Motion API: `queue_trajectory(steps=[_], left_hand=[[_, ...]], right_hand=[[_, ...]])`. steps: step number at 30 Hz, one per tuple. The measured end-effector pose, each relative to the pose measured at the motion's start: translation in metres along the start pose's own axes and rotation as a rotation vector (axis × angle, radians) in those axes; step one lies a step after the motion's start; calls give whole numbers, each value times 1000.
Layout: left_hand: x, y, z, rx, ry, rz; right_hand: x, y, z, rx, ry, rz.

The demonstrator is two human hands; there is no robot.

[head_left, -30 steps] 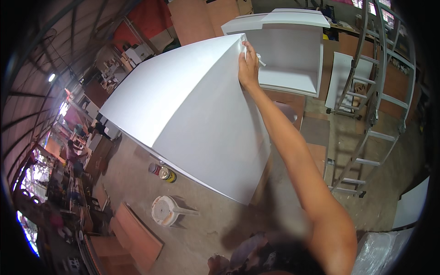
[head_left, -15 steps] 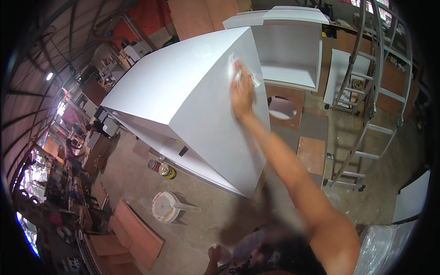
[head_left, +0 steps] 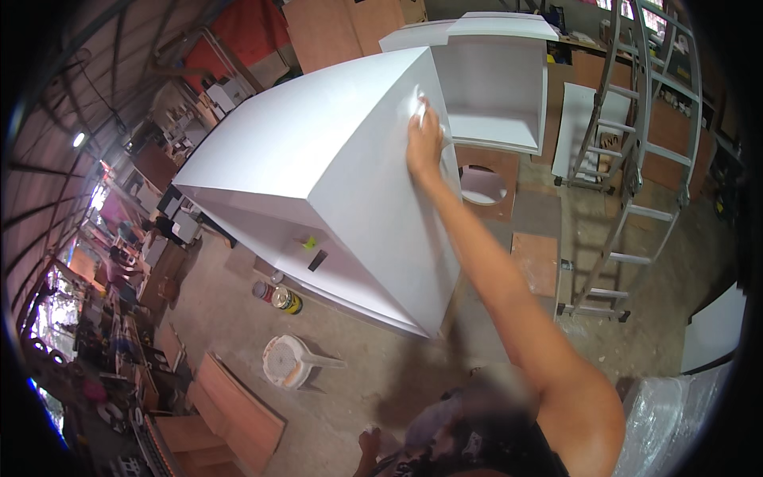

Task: The person applies white filler to the edges of a white cabinet using a small brush, then wipes the surface with a cloth. They move around the cabinet to treat different edges and corners, occasionally dipping the brush into a container.

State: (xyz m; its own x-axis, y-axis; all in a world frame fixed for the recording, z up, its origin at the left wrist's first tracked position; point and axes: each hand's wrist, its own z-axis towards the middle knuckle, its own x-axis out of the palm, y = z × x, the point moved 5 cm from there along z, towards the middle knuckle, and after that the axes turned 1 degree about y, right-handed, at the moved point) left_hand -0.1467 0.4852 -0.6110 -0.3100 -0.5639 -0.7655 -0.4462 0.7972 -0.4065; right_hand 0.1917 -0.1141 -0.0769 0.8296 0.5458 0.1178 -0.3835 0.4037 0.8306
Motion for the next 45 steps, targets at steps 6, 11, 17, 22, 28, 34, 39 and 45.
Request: queue_trajectory(steps=[6,11,17,22,28,34,39,45], left_hand=[[5,-2,-16,13,-24,-6],[-4,-45,0,0,-26,-303],[9,-28,-32,-81,-34,-40],[15,-16,-17,-27,-103,80],[20,-50,-20,-35,-148,-219],[33,-42,-29,57,-122,-143],[36,-50,-20,96,-79,-151],[36,-36,-11,62,-184,33]], right_hand=[[0,47,-117,-464,268,99],[4,-68,103,8,91,104],[12,20,-78,-431,168,68],[1,9,-62,-523,194,127],[16,-47,129,-95,34,41],[32,-52,109,-70,57,14],[24,-66,133,-87,32,28],[30,-55,128,-81,57,41]])
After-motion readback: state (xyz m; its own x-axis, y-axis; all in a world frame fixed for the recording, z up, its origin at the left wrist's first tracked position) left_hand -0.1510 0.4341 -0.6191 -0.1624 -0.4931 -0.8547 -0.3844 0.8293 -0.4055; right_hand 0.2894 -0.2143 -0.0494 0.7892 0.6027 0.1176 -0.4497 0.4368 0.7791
